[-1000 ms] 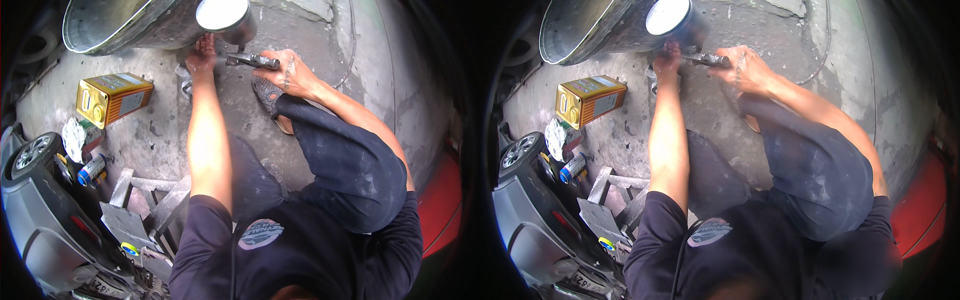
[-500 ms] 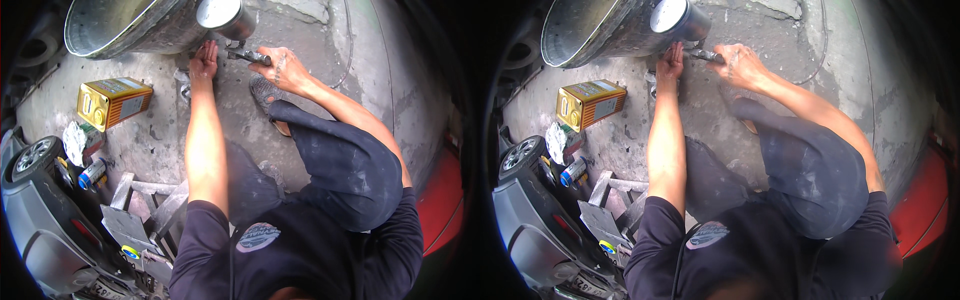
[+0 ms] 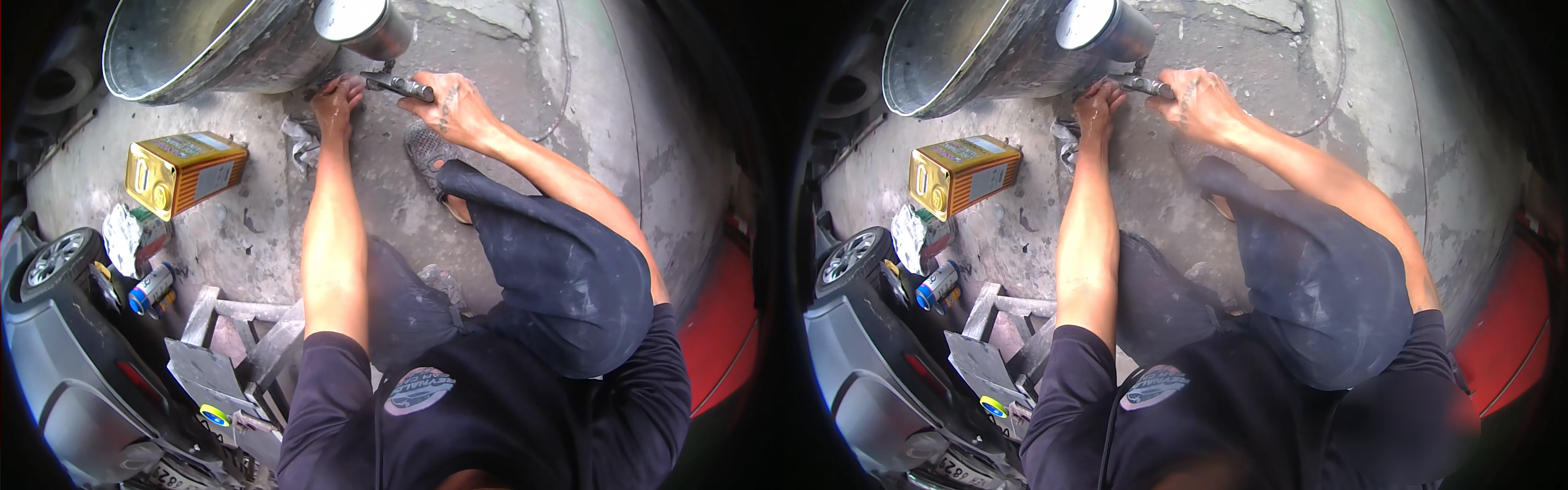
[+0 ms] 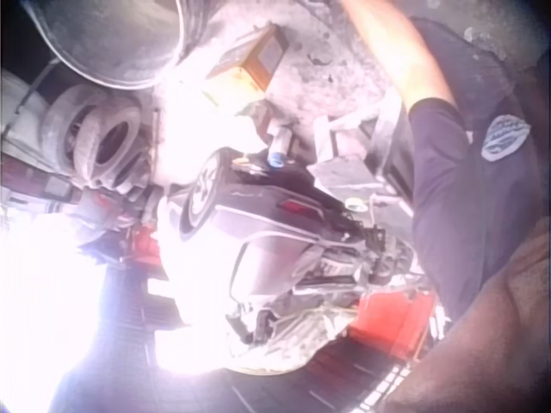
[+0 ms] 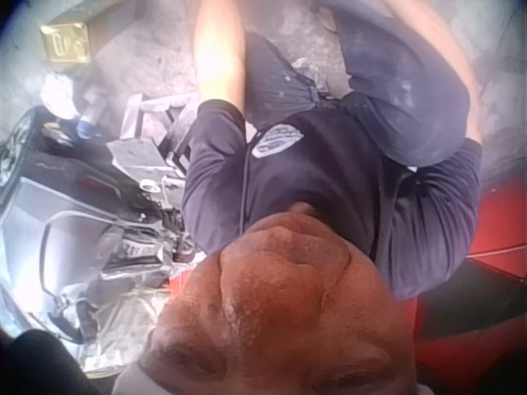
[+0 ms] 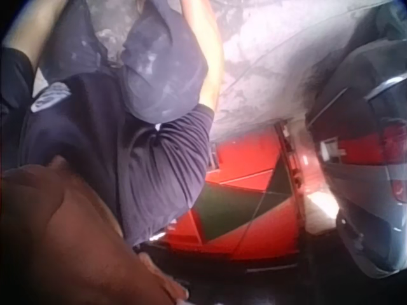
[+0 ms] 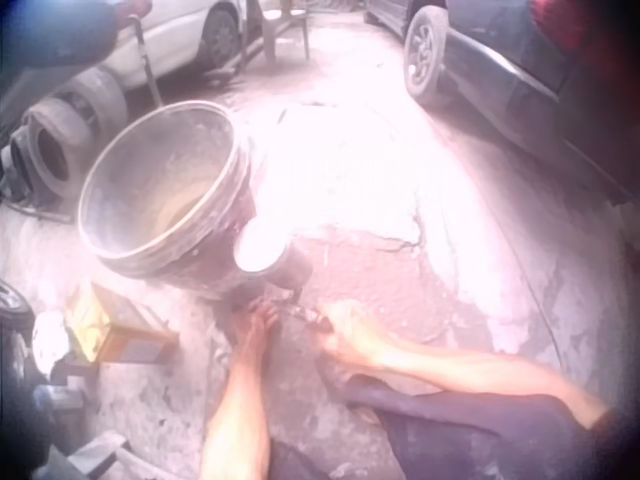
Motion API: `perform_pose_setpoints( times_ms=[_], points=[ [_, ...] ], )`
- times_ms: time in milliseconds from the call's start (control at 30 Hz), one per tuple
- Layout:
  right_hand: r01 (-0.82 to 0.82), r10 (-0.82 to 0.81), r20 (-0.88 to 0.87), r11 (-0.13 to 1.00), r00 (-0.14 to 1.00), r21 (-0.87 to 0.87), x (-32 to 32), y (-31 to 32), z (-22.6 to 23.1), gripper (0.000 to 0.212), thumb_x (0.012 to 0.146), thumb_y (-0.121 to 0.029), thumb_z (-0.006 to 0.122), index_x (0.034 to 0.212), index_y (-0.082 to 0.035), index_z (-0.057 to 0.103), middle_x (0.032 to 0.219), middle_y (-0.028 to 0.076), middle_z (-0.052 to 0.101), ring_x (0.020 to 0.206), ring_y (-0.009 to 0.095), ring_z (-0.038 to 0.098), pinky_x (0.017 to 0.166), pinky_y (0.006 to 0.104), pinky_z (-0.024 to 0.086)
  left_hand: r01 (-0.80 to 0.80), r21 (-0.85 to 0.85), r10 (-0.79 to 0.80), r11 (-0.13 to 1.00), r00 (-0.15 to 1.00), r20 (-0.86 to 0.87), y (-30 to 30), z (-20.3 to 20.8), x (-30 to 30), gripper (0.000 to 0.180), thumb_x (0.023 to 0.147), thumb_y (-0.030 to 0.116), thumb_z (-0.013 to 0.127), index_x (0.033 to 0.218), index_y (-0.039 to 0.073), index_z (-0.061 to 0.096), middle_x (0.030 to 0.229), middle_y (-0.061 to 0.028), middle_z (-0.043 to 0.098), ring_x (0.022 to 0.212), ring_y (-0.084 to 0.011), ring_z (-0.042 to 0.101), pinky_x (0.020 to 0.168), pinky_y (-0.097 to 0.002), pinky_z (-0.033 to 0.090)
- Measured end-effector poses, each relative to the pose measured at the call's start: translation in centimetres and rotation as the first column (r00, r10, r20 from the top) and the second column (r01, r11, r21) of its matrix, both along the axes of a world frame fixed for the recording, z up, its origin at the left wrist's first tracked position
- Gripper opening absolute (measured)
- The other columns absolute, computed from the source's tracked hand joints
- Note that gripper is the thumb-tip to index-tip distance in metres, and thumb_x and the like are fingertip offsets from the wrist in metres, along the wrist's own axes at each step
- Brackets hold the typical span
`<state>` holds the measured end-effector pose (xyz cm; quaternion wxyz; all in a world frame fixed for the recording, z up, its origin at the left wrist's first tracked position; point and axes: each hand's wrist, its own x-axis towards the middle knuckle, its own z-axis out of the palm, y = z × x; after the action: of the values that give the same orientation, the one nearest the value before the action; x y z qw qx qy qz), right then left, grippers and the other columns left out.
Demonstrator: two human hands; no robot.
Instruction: The person cleans a spray gun by wiping its exterior and interior with a cloth. They pour liquid from a yellow can into the gun's cup, wipe the cup, and reattach it to the gun before moving to another area.
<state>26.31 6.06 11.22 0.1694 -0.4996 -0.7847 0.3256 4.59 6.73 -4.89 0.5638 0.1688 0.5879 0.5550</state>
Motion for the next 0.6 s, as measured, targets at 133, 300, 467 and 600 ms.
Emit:
perform_pose_setpoints(
  times_ms=[133, 300, 467, 600],
  points=[
    [-0.021, 0.021, 0.018, 1.000, 1.000, 0.009, -0.1, -0.1, 0.4, 0.030, 0.089, -0.028, 0.074, 0.092, 0.000, 0.063, 0.079, 0.025, 0.066, 0.079, 0.045, 0.065, 0.069, 0.0488, 0.049, 0.033, 0.062, -0.026, 0.998, 0.992, -0.121, -0.2, 0.8, 0.2, 0.021, 0.095, 0.008, 0.066, 0.111, -0.005, 0.071, 0.095, -0.0151, 0.075, 0.081, -0.0211, 0.075, 0.067, -0.0277, 0.061],
    [-0.001, 0.001, 0.006, 1.000, 1.000, -0.019, -0.1, -0.1, 0.4, 0.030, 0.089, -0.028, 0.073, 0.093, 0.000, 0.063, 0.079, 0.024, 0.066, 0.079, 0.044, 0.066, 0.069, 0.0484, 0.050, 0.135, 0.170, -0.066, 0.976, 0.931, -0.360, -0.2, 0.7, 0.3, 0.026, 0.087, 0.004, 0.064, 0.109, -0.004, 0.074, 0.083, -0.0043, 0.070, 0.072, -0.0129, 0.066, 0.068, -0.0305, 0.057],
    [-0.043, 0.045, 0.031, 0.997, 0.998, -0.064, -0.2, 0.0, 1.2, 0.029, 0.087, -0.027, 0.073, 0.096, 0.000, 0.067, 0.087, 0.025, 0.069, 0.087, 0.043, 0.068, 0.077, 0.0496, 0.054, 0.278, 0.207, -0.038, 0.938, 0.677, -0.735, -0.2, -0.3, -0.4, 0.034, 0.080, 0.000, 0.063, 0.112, 0.001, 0.075, 0.078, -0.0084, 0.073, 0.069, -0.0208, 0.069, 0.067, -0.0374, 0.052],
    [-0.038, 0.039, 0.011, 0.998, 0.999, -0.041, 0.2, 0.2, 1.1, 0.029, 0.088, -0.027, 0.074, 0.095, 0.000, 0.065, 0.082, 0.024, 0.067, 0.081, 0.043, 0.067, 0.072, 0.0486, 0.051, 0.429, -0.027, -0.176, 0.903, 0.311, -0.934, -0.4, -0.2, 0.3, 0.039, 0.094, 0.014, 0.053, 0.129, 0.002, 0.065, 0.120, -0.0194, 0.069, 0.112, -0.0370, 0.066, 0.099, -0.0467, 0.050]
  ],
)
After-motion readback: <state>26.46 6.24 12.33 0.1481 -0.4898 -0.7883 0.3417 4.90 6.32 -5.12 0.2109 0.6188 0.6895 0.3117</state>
